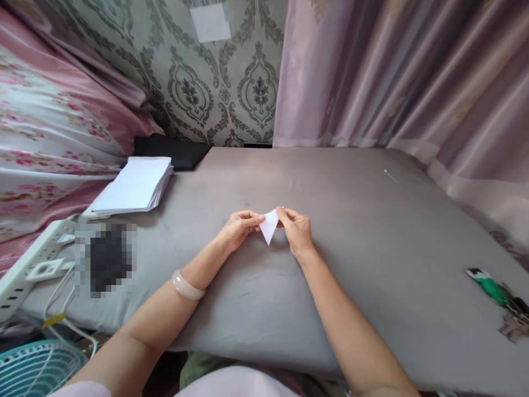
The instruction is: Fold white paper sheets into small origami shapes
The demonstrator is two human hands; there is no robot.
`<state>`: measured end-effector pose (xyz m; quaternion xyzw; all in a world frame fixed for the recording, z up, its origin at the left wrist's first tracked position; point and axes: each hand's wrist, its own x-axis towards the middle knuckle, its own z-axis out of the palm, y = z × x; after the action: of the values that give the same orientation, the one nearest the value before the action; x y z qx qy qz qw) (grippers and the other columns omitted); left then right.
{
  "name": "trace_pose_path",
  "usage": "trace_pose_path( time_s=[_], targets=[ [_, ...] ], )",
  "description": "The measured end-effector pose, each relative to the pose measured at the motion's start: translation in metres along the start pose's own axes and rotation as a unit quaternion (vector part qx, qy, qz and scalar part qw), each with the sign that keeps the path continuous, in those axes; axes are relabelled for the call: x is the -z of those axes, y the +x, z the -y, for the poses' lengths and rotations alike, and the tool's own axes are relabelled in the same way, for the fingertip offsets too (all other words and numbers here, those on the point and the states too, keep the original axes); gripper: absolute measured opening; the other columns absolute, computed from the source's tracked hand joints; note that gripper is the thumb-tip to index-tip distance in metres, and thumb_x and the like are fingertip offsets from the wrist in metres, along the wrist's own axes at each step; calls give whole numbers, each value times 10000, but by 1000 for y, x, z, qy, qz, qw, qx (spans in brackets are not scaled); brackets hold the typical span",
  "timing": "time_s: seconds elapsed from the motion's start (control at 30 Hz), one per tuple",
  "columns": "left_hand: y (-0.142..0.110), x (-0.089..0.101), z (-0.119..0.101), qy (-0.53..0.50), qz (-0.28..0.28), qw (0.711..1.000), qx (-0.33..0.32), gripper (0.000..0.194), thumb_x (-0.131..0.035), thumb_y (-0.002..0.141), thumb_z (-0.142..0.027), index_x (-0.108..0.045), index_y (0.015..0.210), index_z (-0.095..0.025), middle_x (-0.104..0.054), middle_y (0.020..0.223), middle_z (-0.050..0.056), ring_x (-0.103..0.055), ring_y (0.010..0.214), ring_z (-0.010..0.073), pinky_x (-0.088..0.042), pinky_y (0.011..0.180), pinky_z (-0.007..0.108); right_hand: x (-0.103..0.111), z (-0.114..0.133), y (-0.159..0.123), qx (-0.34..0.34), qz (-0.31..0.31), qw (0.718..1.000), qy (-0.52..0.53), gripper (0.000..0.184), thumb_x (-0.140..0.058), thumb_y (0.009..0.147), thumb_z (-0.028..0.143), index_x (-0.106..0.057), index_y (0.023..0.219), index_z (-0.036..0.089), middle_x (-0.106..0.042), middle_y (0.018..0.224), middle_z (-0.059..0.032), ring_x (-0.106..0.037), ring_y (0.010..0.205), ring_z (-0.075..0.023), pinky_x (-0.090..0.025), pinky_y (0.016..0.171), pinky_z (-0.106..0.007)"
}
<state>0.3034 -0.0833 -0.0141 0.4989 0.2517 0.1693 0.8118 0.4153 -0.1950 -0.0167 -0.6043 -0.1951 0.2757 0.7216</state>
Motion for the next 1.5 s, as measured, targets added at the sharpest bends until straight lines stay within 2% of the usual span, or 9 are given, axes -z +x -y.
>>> trace_pose_path(
  time_s=[0.13,0.3,0.47,0.6,0.73,0.9,1.2,1.37,1.5],
  targets=[
    [-1,2,-2,58,47,996,56,249,-827,581,-269,-666,666,-100,-595,597,14,-511,543,64,-375,577,229,7,0,4,-28,0,1000,-8,256,-747,667,429,-730,664,175,-656,611,-21,-559,591,-134,-428,592,-270],
    [2,4,2,36,5,999,18,274,-829,575,-291,-637,633,-103,-572,572,2,-475,509,51,-347,534,218,5,4,0,-81,76,994,4,362,-696,691,532,-721,768,179,-690,707,-46,-603,642,-159,-462,613,-288],
    [4,6,4,18,0,1000,7,297,-835,566,-320,-648,647,-104,-580,590,5,-491,535,58,-360,547,216,2,2,-2,-29,45,998,-43,334,-782,586,470,-692,695,167,-657,633,-12,-544,567,-119,-432,577,-265],
    [4,6,3,57,14,998,11,315,-840,559,-326,-699,744,-115,-611,658,10,-500,566,59,-370,568,215,7,1,1,-6,48,994,-94,328,-757,615,473,-693,691,161,-661,625,-15,-530,543,-117,-425,555,-264],
    [5,7,4,58,-19,998,-8,324,-850,533,-351,-702,696,-113,-600,615,13,-476,543,64,-353,543,220,10,2,2,52,29,988,-144,358,-642,747,503,-721,849,169,-712,785,-61,-622,672,-169,-492,633,-303],
    [9,10,8,40,-69,996,-24,352,-853,515,-383,-714,692,-112,-619,624,37,-498,561,82,-340,526,221,10,3,-2,243,-17,928,-284,307,-533,866,397,-727,976,186,-675,944,-91,-632,802,-179,-508,693,-299],
    [9,7,10,82,-125,986,-74,319,-808,572,-406,-736,717,-131,-646,637,48,-531,598,110,-353,539,226,-1,-7,-15,331,34,851,-407,376,-448,911,293,-612,1231,180,-582,1026,-124,-561,1006,-228,-468,912,-392],
    [4,2,7,110,-155,977,-96,307,-782,610,-407,-741,751,-137,-659,657,39,-534,614,113,-367,575,230,-8,-1,-21,297,3,885,-358,270,-460,908,313,-667,1036,196,-625,970,-92,-602,847,-185,-498,779,-327],
    [0,-4,5,157,-138,967,-148,231,-755,658,-377,-736,728,-157,-675,684,25,-534,631,116,-384,625,241,-8,-1,-19,191,-15,938,-288,269,-549,848,427,-632,941,189,-680,884,-68,-594,631,-145,-490,638,-295]
  ],
)
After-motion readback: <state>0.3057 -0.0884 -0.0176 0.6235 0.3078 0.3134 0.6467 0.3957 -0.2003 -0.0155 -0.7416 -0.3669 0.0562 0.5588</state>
